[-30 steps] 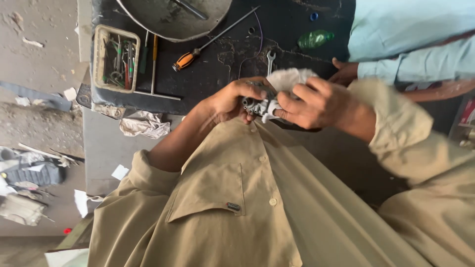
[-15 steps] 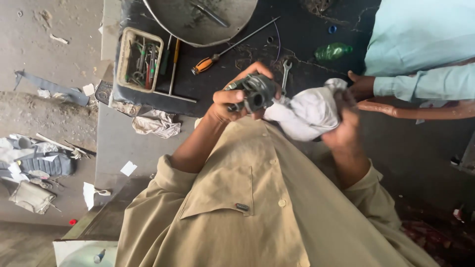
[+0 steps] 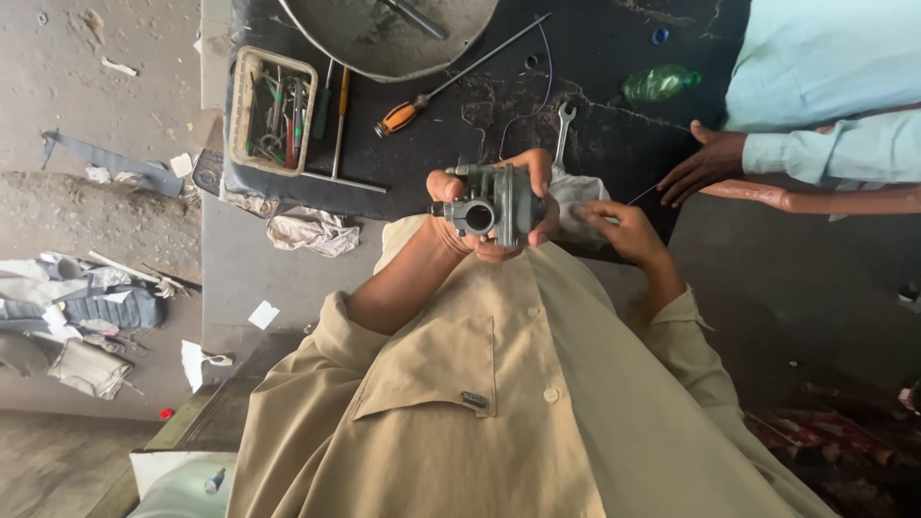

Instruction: The person disassembles a carburetor at a workbench, unscrewing its top fitting with a screwdriver and loosening parts with a wrench. They handle the metal body, work on its components, and wipe small parts with a white cloth.

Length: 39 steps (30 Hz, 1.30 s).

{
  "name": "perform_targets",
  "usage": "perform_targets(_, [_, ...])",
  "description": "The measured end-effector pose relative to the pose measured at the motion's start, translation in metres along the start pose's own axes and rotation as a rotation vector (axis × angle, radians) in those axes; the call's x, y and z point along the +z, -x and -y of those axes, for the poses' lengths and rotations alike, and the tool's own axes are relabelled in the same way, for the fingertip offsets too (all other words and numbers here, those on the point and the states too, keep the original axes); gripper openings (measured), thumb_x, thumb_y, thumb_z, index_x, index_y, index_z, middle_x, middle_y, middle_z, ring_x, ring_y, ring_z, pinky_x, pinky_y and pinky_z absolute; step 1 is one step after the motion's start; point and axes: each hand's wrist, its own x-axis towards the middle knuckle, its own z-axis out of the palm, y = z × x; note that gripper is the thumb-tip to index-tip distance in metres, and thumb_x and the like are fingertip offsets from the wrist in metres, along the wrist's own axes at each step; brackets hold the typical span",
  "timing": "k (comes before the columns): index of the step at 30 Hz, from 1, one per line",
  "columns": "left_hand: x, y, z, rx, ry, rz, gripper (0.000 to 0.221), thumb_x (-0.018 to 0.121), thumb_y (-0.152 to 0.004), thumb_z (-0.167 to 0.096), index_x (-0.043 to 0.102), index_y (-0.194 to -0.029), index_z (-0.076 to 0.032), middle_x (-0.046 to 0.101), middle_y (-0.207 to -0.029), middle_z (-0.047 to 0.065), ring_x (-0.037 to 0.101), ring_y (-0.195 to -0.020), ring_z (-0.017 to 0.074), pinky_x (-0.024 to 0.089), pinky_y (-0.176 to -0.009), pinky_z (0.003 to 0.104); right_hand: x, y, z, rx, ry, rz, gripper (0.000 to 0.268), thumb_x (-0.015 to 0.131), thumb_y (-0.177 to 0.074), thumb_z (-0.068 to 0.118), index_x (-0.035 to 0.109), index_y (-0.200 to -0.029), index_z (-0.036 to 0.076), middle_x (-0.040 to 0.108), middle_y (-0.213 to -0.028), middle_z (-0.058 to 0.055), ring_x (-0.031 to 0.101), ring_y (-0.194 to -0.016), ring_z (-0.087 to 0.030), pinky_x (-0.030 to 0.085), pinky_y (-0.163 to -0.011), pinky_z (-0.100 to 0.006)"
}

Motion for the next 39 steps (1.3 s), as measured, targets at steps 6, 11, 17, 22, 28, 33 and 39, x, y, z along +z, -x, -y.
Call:
perform_targets(6, [-0.011, -0.008, 0.002, -0.025, 0.127, 0.072, 0.077, 0.079, -0.080, -0.038, 0.042, -0.134, 0.004, 0.056, -0.111, 0.033, 0.056, -0.060, 0.0165, 0.051, -0.047, 0.024, -0.002, -0.037, -0.034, 0.165, -0.123, -0.371, 0.027, 0.071, -0.102, 0.017, 0.072, -0.123, -0.001, 0.073, -0.103, -0.013, 0.063, -0.082, -0.011, 0.051, -0.072, -0.028])
perform_targets(11, [-0.015, -0.014, 0.004, -0.027, 0.160, 0.098, 0.076, 0.078, -0.081, -0.041, 0.045, -0.130, 0.008, 0.058, -0.105, 0.032, 0.056, -0.064, 0.0198, 0.052, -0.046, 0.024, -0.015, -0.053, -0.051, 0.367, -0.101, -0.558, 0.025, 0.071, -0.099, 0.017, 0.072, -0.118, 0.001, 0.074, -0.100, -0.010, 0.070, -0.084, -0.014, 0.057, -0.071, -0.029])
perform_targets(17, [-0.012, -0.021, -0.003, -0.061, 0.141, 0.109, 0.073, 0.075, -0.083, -0.043, 0.047, -0.126, 0.009, 0.058, -0.101, 0.032, 0.057, -0.066, 0.0204, 0.051, -0.043, 0.024, -0.002, -0.074, -0.156, 0.338, 0.421, -0.750, 0.033, 0.087, -0.085, 0.023, 0.074, -0.104, 0.000, 0.074, -0.096, -0.020, 0.070, -0.088, -0.034, 0.054, -0.080, -0.042])
perform_targets(22, [-0.021, -0.020, -0.007, -0.075, 0.156, 0.079, 0.072, 0.075, -0.083, -0.041, 0.046, -0.128, 0.007, 0.058, -0.102, 0.032, 0.058, -0.062, 0.0206, 0.050, -0.044, 0.025, 0.010, -0.078, -0.137, 0.353, 0.415, -0.801, 0.027, 0.090, -0.075, 0.021, 0.076, -0.091, 0.005, 0.075, -0.085, -0.016, 0.073, -0.082, -0.032, 0.056, -0.078, -0.040])
perform_targets(28, [-0.034, -0.004, -0.014, -0.016, 0.183, -0.057, 0.075, 0.077, -0.082, -0.041, 0.046, -0.127, 0.011, 0.057, -0.098, 0.033, 0.057, -0.058, 0.0195, 0.050, -0.043, 0.025, 0.013, -0.085, -0.088, 0.240, 0.183, -0.509, 0.016, 0.080, -0.086, 0.016, 0.077, -0.097, 0.005, 0.078, -0.090, -0.013, 0.077, -0.082, -0.021, 0.058, -0.074, -0.032])
perform_targets(33, [-0.043, 0.004, -0.015, 0.002, 0.150, -0.104, 0.077, 0.078, -0.081, -0.041, 0.044, -0.127, 0.011, 0.057, -0.099, 0.033, 0.057, -0.058, 0.0203, 0.050, -0.042, 0.026, -0.003, -0.061, -0.084, 0.539, 0.349, -1.013, 0.016, 0.079, -0.081, 0.018, 0.076, -0.088, 0.004, 0.078, -0.089, -0.015, 0.076, -0.083, -0.030, 0.058, -0.078, -0.038])
perform_targets(39, [-0.054, 0.004, -0.019, -0.024, 0.149, -0.125, 0.079, 0.078, -0.081, -0.039, 0.041, -0.130, 0.010, 0.055, -0.104, 0.035, 0.057, -0.058, 0.0211, 0.051, -0.044, 0.027, -0.009, -0.042, -0.123, 0.786, 0.273, -0.824, 0.028, 0.078, -0.083, 0.032, 0.078, -0.087, 0.004, 0.077, -0.092, -0.019, 0.073, -0.089, -0.036, 0.054, -0.083, -0.045])
